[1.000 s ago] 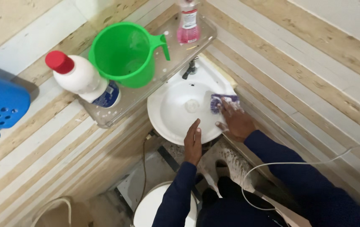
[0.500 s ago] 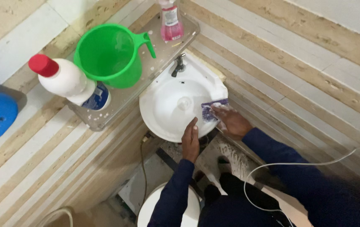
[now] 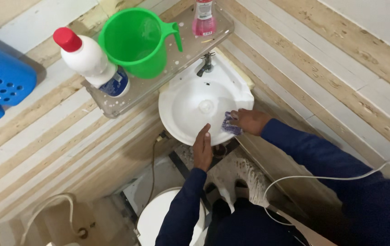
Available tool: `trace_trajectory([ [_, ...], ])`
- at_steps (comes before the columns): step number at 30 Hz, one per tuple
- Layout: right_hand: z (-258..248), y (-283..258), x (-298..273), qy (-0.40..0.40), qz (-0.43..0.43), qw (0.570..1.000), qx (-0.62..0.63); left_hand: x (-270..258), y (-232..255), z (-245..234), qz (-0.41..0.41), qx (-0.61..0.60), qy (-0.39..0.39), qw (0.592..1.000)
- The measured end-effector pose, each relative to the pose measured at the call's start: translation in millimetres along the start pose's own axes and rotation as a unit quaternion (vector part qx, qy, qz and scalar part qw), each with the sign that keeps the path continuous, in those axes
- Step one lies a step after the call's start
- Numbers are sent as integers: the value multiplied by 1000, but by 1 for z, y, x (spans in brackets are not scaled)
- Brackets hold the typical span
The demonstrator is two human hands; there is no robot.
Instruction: The person scrubs a white bathroom sink with a purple cloth, then rinses the sink using a green cup to pour water from the tap. The person also rinses the cloth and the cup during the process.
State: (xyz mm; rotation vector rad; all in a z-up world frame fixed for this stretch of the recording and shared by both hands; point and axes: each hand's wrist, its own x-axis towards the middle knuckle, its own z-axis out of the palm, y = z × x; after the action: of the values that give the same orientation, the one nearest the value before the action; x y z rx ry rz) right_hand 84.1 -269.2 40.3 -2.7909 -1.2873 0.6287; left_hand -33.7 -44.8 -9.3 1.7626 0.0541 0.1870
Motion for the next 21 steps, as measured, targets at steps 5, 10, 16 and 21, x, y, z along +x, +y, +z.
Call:
trace_trajectory([
  [5, 30, 15, 9, 34, -69, 991, -112, -6, 6, 0, -17, 11, 34, 999],
  [10, 52, 22, 16, 132, -150, 969, -144, -11, 7, -2, -14, 14, 40, 999],
  [16, 55, 9, 28, 84, -168, 977, -97, -12, 9, 0, -47, 6, 39, 998],
  [21, 75, -21, 37, 155, -179, 969, -70, -11, 4, -1, -43, -34, 55, 997],
])
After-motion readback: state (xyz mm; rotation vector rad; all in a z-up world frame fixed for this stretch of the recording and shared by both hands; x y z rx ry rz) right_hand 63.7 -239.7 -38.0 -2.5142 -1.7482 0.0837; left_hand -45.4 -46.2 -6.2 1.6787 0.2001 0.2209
